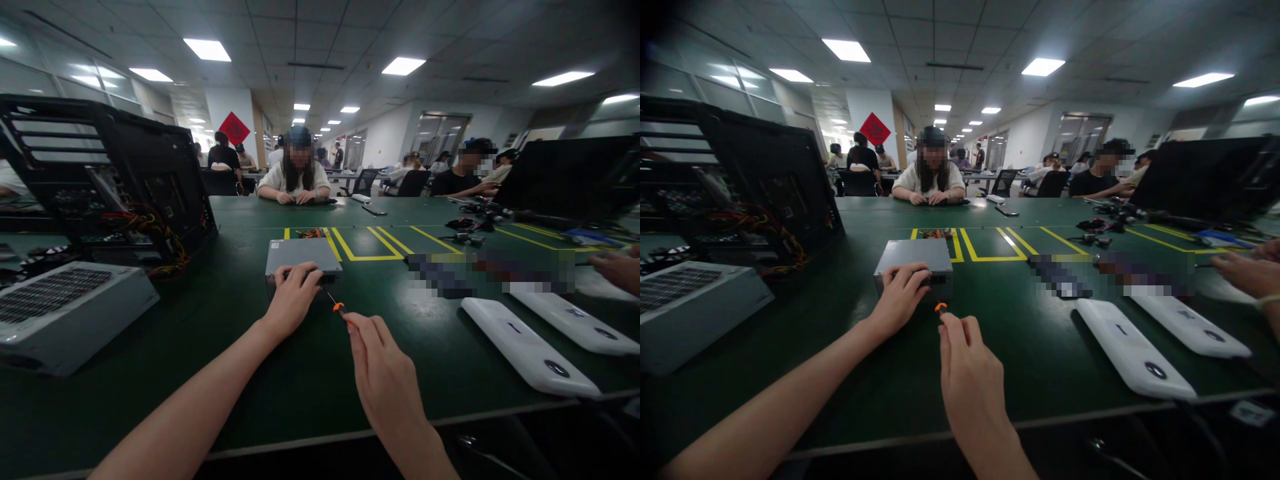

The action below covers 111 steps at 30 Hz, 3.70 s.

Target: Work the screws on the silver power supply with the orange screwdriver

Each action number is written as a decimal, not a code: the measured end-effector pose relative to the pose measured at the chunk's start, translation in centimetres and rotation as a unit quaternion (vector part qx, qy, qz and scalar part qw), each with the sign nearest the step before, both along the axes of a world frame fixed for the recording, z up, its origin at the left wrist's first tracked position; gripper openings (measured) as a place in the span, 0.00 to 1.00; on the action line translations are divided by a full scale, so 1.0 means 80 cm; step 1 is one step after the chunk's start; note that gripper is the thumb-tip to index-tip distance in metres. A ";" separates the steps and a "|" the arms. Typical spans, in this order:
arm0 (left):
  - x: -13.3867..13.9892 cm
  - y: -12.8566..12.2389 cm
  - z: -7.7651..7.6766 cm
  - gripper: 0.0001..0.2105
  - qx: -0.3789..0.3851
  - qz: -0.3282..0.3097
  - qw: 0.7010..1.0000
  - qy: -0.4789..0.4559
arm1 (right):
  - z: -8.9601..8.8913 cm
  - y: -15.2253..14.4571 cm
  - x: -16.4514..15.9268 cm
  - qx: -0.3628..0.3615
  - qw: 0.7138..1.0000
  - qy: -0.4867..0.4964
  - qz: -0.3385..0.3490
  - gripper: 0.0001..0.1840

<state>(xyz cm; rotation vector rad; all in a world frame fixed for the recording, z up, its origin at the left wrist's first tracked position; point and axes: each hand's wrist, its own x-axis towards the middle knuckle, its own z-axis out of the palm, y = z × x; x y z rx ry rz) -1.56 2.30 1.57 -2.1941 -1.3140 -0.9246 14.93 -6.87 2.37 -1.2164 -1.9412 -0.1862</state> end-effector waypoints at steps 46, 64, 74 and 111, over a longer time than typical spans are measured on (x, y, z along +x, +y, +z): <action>0.000 0.000 0.004 0.18 -0.036 -0.002 0.999 -0.021 | 0.030 0.076 0.062 -0.002 0.866 -0.227 0.446 0.22; 0.000 -0.005 0.010 0.15 -0.043 -0.003 0.999 -0.014 | 0.010 0.068 0.053 0.108 0.896 -0.186 0.389 0.21; 0.002 -0.007 0.011 0.15 -0.044 -0.005 0.999 -0.016 | 0.013 0.062 0.047 0.084 0.889 -0.207 0.400 0.21; 0.001 -0.008 0.011 0.15 -0.044 -0.004 0.999 -0.014 | 0.004 0.061 0.045 0.237 0.898 -0.205 0.310 0.08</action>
